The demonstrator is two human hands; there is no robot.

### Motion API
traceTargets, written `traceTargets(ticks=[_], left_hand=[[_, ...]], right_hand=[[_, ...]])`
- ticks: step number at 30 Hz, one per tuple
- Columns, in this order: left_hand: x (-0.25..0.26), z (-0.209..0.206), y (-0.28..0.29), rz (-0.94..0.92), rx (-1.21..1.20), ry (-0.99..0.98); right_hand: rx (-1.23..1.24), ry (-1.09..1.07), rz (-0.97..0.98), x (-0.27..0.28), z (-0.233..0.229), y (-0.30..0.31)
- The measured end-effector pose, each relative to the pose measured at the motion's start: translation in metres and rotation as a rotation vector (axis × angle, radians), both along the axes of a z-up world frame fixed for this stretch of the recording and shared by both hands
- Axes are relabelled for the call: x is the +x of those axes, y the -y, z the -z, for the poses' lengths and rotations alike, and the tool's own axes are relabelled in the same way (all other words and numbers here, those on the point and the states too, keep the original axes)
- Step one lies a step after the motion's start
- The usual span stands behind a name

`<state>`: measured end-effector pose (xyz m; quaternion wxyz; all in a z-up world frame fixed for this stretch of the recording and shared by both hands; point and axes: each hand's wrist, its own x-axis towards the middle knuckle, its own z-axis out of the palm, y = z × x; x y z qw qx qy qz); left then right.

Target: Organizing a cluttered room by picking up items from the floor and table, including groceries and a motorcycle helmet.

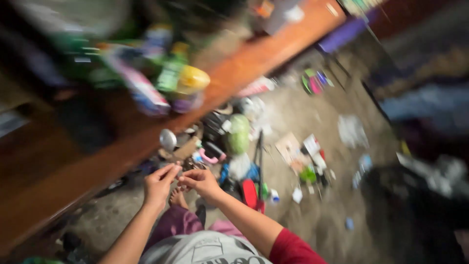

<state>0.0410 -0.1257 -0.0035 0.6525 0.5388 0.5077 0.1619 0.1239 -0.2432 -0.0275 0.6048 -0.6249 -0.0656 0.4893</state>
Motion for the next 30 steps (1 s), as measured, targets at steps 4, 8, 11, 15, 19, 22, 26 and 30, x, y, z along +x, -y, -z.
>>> traceTargets(ticks=[4,8,11,15,19,22,26,30], left_hand=[[0.02,0.002,0.057,0.186,0.012,-0.014],[0.043,-0.003,0.122,0.371,-0.121,-0.038],[0.062,-0.002,0.182,0.473,-0.144,-0.054],[0.086,0.001,0.266,0.703,-0.043,-0.117],[0.105,0.016,0.366,0.8,-0.061,-0.091],[0.115,0.008,0.442,0.789,-0.183,-0.083],[0.122,0.031,0.526,0.913,-0.129,-0.092],[0.133,0.048,0.582,1.038,-0.195,-0.109]], right_hand=[[0.035,-0.044,0.212,0.002,-0.005,0.072],[0.067,-0.026,0.244,0.006,-0.023,0.158],[0.077,-0.044,0.393,0.005,-0.017,0.221],[0.044,0.0,0.55,0.008,-0.019,0.312],[0.04,-0.001,0.616,0.006,0.004,0.412],[0.022,-0.01,0.723,0.001,0.019,0.484],[-0.079,0.076,0.804,-0.004,0.028,0.573],[-0.095,0.086,0.904,-0.006,0.017,0.627]])
